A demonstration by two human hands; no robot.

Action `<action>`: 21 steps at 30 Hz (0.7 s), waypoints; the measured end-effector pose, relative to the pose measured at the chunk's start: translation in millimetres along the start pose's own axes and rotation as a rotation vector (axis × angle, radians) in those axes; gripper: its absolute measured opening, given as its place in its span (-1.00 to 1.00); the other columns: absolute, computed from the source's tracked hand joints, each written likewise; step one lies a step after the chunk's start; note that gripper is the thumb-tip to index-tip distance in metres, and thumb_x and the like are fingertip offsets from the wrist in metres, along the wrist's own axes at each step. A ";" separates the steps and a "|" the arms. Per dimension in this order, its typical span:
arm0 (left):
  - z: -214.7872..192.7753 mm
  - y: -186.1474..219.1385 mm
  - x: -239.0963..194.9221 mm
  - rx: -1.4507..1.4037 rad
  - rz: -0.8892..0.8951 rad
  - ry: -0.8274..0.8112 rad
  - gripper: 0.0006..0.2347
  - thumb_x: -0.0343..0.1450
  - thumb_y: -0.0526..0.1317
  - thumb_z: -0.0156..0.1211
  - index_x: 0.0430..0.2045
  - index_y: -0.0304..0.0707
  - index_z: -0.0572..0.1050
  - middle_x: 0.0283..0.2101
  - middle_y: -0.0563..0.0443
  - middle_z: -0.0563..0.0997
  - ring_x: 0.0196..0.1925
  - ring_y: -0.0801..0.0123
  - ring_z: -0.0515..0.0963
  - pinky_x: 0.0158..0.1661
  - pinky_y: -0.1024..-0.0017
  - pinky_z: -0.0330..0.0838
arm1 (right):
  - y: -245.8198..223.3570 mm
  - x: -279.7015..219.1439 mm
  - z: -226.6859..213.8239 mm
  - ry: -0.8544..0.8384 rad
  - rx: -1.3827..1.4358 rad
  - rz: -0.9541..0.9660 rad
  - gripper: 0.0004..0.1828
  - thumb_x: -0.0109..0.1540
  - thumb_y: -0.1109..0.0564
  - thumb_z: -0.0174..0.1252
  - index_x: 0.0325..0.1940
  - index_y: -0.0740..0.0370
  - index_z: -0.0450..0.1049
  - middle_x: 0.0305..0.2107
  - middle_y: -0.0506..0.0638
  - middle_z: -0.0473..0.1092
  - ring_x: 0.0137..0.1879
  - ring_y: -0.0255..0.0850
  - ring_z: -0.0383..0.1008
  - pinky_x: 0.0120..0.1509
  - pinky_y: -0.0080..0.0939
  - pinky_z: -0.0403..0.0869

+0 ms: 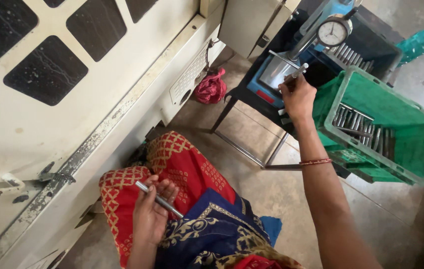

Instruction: The person sits on the floor and repeatedly rubs two small metal rods together by hand. They open a machine door, place one rod inside, close the door, and press a button on the control panel. The person then retrieves the rod and continues rubbing the rods together.

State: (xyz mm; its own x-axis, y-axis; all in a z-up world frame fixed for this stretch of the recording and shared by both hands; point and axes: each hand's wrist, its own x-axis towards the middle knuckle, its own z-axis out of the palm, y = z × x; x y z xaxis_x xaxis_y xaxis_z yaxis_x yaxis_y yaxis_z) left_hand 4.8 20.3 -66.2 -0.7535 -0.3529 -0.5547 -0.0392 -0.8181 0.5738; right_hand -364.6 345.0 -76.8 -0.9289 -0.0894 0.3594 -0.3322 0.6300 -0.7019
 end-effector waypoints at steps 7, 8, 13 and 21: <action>0.0 0.7 3.0 -0.004 -0.013 0.006 -0.78 0.56 -0.26 -0.08 0.07 -0.27 0.37 -0.08 -0.19 0.59 0.02 0.12 0.61 0.20 0.02 0.46 | 11.5 2.1 3.4 -0.030 -0.110 0.069 -0.76 0.13 0.24 0.44 -0.21 0.34 0.52 -0.39 0.17 0.57 -0.27 -0.03 0.65 -0.13 -0.12 0.57; 0.1 1.2 2.4 0.011 -0.016 0.015 -0.78 0.56 -0.26 -0.08 0.06 -0.27 0.37 -0.09 -0.20 0.59 0.02 0.12 0.62 0.20 0.02 0.46 | 12.4 1.8 3.9 -0.032 -0.128 0.072 -0.76 0.12 0.24 0.44 -0.22 0.35 0.53 -0.39 0.17 0.57 -0.27 -0.03 0.65 -0.13 -0.12 0.57; -0.8 3.5 3.2 0.014 -0.007 0.004 -0.79 0.56 -0.26 -0.07 0.05 -0.29 0.37 -0.10 -0.21 0.59 0.02 0.10 0.61 0.19 0.02 0.48 | 16.2 4.5 7.3 -0.015 -0.104 0.123 -0.80 0.12 0.22 0.41 -0.26 0.34 0.56 -0.41 0.16 0.57 -0.28 -0.04 0.65 -0.11 -0.11 0.57; -18.0 9.4 2.3 -0.011 -0.012 0.024 -0.76 0.55 -0.25 -0.03 0.08 -0.30 0.38 -0.09 -0.18 0.59 0.04 0.10 0.61 0.19 0.05 0.47 | 27.2 22.5 9.8 0.039 -0.182 0.121 -0.75 0.09 0.17 0.44 -0.26 0.36 0.57 -0.39 0.20 0.56 -0.28 0.05 0.62 -0.09 -0.05 0.56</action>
State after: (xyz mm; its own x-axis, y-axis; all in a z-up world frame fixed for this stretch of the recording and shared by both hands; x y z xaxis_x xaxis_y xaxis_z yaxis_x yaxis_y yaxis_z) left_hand 14.5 3.7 -72.9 -0.7372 -0.3539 -0.5755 -0.0407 -0.8270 0.5608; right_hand -396.2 352.5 -93.9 -0.9519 0.0233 0.3054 -0.1803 0.7634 -0.6203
